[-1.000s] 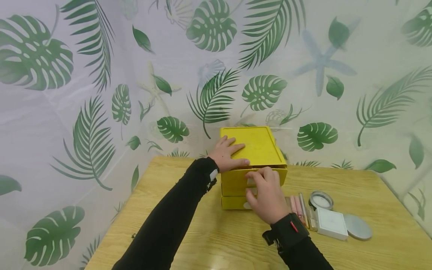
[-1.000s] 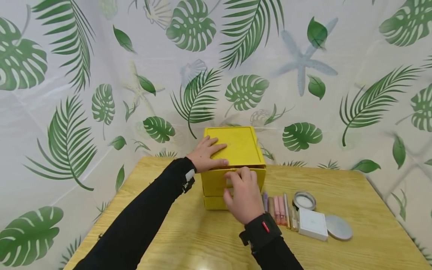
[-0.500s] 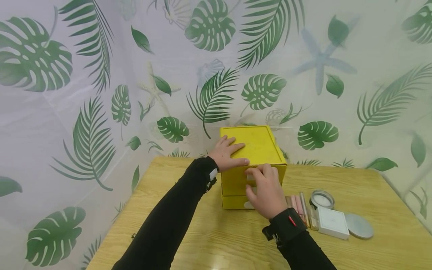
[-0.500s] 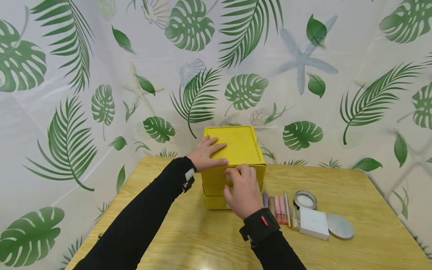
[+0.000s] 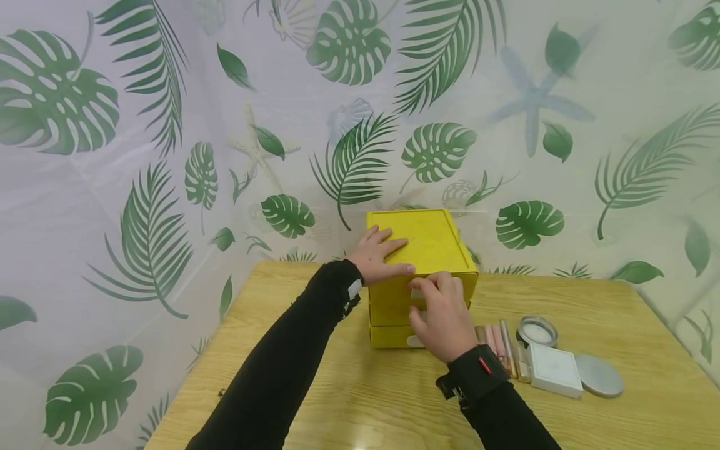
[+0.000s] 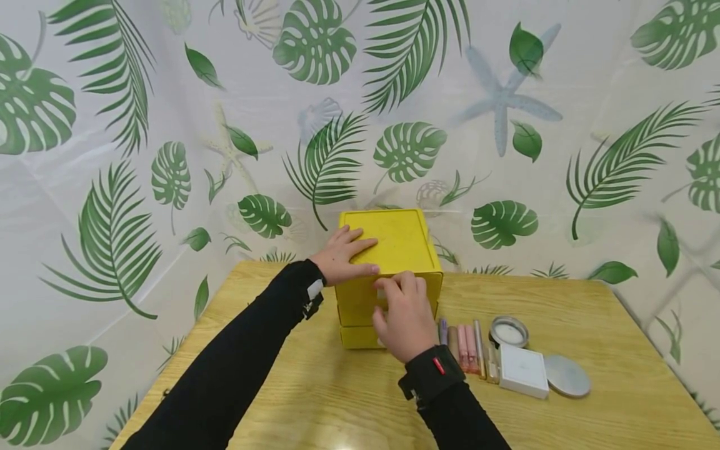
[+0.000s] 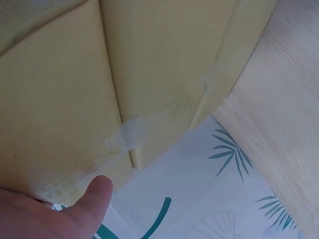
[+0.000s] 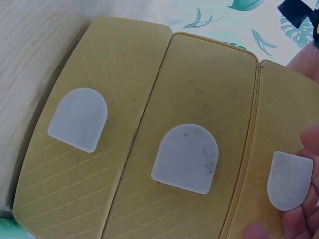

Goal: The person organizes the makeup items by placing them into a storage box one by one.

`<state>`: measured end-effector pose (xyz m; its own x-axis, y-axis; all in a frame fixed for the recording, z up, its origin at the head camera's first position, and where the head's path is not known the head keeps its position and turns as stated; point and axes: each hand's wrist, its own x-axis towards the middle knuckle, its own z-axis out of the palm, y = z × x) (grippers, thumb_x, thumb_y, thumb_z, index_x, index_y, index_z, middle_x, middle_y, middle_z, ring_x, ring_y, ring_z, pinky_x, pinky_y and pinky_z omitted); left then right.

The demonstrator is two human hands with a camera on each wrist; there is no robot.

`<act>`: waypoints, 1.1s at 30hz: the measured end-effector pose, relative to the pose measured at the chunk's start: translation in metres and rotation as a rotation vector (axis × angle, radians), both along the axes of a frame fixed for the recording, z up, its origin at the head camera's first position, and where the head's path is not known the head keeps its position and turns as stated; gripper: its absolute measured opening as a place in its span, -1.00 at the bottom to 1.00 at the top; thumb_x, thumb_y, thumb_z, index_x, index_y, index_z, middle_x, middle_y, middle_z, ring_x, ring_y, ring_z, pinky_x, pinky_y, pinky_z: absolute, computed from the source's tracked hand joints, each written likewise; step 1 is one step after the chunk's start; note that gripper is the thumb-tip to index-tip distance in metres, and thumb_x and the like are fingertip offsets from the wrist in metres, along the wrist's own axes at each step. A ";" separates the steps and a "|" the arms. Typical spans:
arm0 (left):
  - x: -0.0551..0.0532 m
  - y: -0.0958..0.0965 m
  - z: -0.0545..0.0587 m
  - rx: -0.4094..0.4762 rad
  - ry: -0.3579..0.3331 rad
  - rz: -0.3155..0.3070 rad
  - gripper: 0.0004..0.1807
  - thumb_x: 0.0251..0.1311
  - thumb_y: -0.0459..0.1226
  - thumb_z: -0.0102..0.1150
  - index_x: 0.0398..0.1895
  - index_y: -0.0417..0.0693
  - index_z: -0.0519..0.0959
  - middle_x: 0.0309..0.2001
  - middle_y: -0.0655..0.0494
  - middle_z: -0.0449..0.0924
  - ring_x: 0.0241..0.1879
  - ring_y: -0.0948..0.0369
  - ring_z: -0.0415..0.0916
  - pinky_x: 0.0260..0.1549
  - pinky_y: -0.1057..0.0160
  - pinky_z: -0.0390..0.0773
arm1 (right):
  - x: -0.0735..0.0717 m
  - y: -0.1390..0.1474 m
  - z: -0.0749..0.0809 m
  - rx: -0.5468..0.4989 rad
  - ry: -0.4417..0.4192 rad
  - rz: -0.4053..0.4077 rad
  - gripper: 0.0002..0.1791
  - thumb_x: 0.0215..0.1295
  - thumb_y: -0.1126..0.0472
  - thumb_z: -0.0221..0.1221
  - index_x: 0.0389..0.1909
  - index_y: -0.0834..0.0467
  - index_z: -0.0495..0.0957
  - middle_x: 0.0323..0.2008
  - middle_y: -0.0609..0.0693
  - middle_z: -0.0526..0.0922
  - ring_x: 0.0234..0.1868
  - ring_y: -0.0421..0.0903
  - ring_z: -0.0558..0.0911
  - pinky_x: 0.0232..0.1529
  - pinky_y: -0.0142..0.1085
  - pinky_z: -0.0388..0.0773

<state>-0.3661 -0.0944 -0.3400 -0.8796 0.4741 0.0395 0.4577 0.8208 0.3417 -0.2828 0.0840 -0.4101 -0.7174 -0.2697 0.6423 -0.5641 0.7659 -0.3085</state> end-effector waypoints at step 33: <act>0.002 0.000 -0.004 0.026 0.056 0.015 -0.21 0.16 0.33 -0.04 0.42 0.25 0.21 0.46 0.02 -0.05 0.41 0.05 -0.36 0.30 -0.18 0.07 | 0.023 0.026 -0.045 -0.106 -0.216 0.013 -0.46 0.21 0.20 0.23 0.21 0.17 0.36 0.09 0.18 0.33 0.02 0.07 0.40 -0.07 0.07 0.50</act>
<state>-0.3644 -0.0944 -0.3443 -0.8825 0.4594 0.1011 0.4649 0.8189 0.3366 -0.2600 0.1104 -0.4554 -0.8379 -0.2194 0.4998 -0.4863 0.7158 -0.5011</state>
